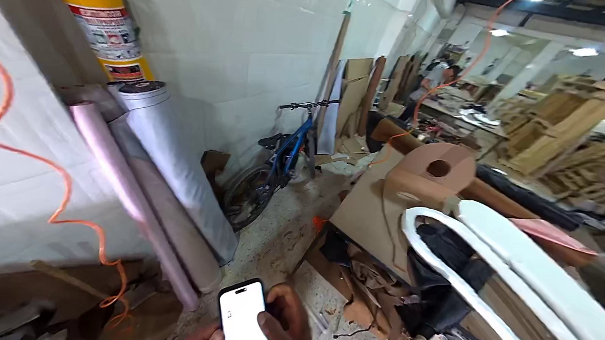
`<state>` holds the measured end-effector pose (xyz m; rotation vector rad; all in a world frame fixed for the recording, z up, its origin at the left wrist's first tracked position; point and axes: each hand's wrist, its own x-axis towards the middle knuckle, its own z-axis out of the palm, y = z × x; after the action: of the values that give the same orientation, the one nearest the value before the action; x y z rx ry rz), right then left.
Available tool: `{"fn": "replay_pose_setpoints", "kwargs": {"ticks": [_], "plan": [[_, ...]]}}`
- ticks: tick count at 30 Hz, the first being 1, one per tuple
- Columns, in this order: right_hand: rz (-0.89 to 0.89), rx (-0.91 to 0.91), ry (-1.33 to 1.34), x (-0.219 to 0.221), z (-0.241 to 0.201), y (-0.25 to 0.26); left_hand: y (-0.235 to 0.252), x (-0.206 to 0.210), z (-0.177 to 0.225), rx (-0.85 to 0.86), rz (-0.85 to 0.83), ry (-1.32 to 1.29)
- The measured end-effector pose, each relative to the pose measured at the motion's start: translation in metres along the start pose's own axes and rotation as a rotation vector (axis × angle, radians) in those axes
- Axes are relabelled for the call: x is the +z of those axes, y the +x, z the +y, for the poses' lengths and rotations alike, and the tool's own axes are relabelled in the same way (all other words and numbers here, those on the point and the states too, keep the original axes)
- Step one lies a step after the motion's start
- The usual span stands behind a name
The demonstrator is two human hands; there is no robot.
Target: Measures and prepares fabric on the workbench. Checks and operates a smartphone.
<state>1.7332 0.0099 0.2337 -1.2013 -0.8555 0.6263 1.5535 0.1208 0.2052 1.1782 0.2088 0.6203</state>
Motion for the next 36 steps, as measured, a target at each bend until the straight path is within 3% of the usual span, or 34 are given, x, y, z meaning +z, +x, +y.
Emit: {"fn": "replay_pose_setpoints", "kwargs": {"ticks": [36], "plan": [[0.061, -0.01, 0.023, -0.034, -0.004, 0.003, 0.021, 0.024, -0.016, -0.063, -0.065, -0.047]]}}
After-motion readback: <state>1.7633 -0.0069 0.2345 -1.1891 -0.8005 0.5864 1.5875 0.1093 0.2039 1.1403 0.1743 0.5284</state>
